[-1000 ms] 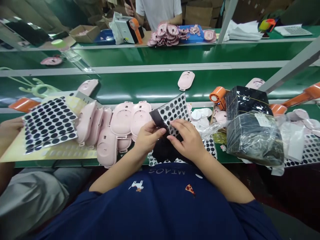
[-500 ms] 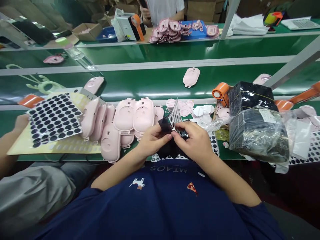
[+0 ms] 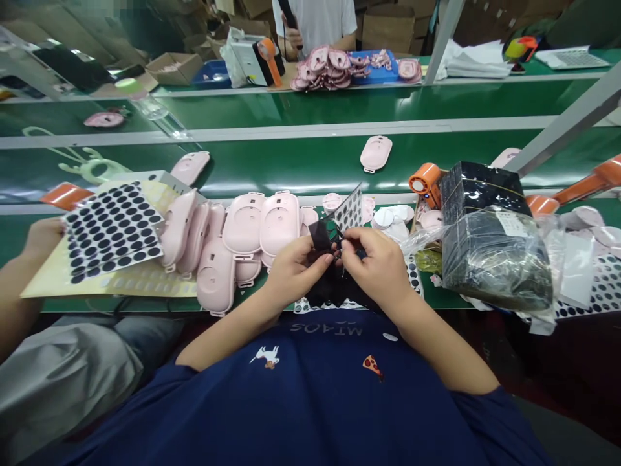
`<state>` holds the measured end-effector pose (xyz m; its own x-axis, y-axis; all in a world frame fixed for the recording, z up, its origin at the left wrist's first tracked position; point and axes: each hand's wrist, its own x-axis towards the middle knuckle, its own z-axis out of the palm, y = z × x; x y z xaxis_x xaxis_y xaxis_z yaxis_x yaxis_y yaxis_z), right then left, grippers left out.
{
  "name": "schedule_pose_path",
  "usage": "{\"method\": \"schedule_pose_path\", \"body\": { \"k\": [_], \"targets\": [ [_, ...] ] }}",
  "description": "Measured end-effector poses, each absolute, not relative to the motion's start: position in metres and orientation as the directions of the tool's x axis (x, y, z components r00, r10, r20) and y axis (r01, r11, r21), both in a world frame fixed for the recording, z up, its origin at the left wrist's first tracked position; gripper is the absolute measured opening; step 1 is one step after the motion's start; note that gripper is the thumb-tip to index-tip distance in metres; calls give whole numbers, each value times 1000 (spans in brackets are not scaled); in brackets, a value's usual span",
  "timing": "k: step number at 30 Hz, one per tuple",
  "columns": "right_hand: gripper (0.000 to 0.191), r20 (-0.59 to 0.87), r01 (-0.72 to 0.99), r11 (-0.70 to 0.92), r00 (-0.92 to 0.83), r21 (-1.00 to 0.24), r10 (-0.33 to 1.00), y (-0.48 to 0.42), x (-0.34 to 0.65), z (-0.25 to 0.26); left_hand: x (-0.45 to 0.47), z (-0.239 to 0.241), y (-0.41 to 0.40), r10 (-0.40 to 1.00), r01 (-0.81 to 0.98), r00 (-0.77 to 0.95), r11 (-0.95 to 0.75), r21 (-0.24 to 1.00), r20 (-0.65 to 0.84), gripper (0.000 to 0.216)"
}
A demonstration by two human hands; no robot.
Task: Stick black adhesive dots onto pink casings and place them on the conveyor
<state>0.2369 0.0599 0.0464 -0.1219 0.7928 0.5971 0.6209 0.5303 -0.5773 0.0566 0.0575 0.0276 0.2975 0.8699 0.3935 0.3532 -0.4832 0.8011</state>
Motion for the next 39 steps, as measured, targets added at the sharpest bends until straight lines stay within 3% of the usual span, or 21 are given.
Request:
{"method": "schedule_pose_path", "body": {
  "k": [4,9,12,15,19,22,24,26,28,30,32,33,35,39],
  "targets": [
    [11,537,546,522,-149,-655,830,61,235,46,55,31,60,881,334,298,-456,825,367,16],
    [15,389,369,360,4,-857,921,68,235,41,53,33,61,926,88,259,-306,948,275,23],
    [21,305,259,301,-27,-918,952,71,235,40,48,35,62,925,65,268,-298,952,271,32],
    [28,265,211,278,-88,-937,960,74,238,43,38,42,66,854,121,302,-476,871,424,42],
    [41,102,45,121,-300,-992,948,78,246,52,27,59,76,735,376,229,-672,638,639,41],
    [44,40,63,76,-442,-995,896,82,253,57,28,71,81,809,398,367,-583,708,459,34],
    [44,133,110,181,-345,-977,929,81,258,60,31,73,82,869,382,381,-458,803,314,22],
    [45,289,219,338,-228,-915,930,77,261,65,35,72,81,910,375,334,-368,851,247,20],
    [43,431,443,496,-245,-747,868,67,261,72,37,69,82,922,360,315,-337,870,226,18],
    [34,528,652,617,-368,-440,766,56,255,78,38,66,83,925,353,310,-326,877,219,17],
    [27,600,721,679,-483,-140,637,48,248,81,38,64,85,935,373,274,-320,871,226,17],
    [26,626,717,695,-520,-51,582,46,245,82,38,64,86,939,388,250,-321,864,236,17],
    [23,668,722,692,-511,-9,542,47,241,81,38,65,87,937,388,248,-330,860,247,16],
    [21,682,749,654,-424,-106,596,53,239,78,39,69,91,923,383,332,-318,867,192,13]
  ]
}}
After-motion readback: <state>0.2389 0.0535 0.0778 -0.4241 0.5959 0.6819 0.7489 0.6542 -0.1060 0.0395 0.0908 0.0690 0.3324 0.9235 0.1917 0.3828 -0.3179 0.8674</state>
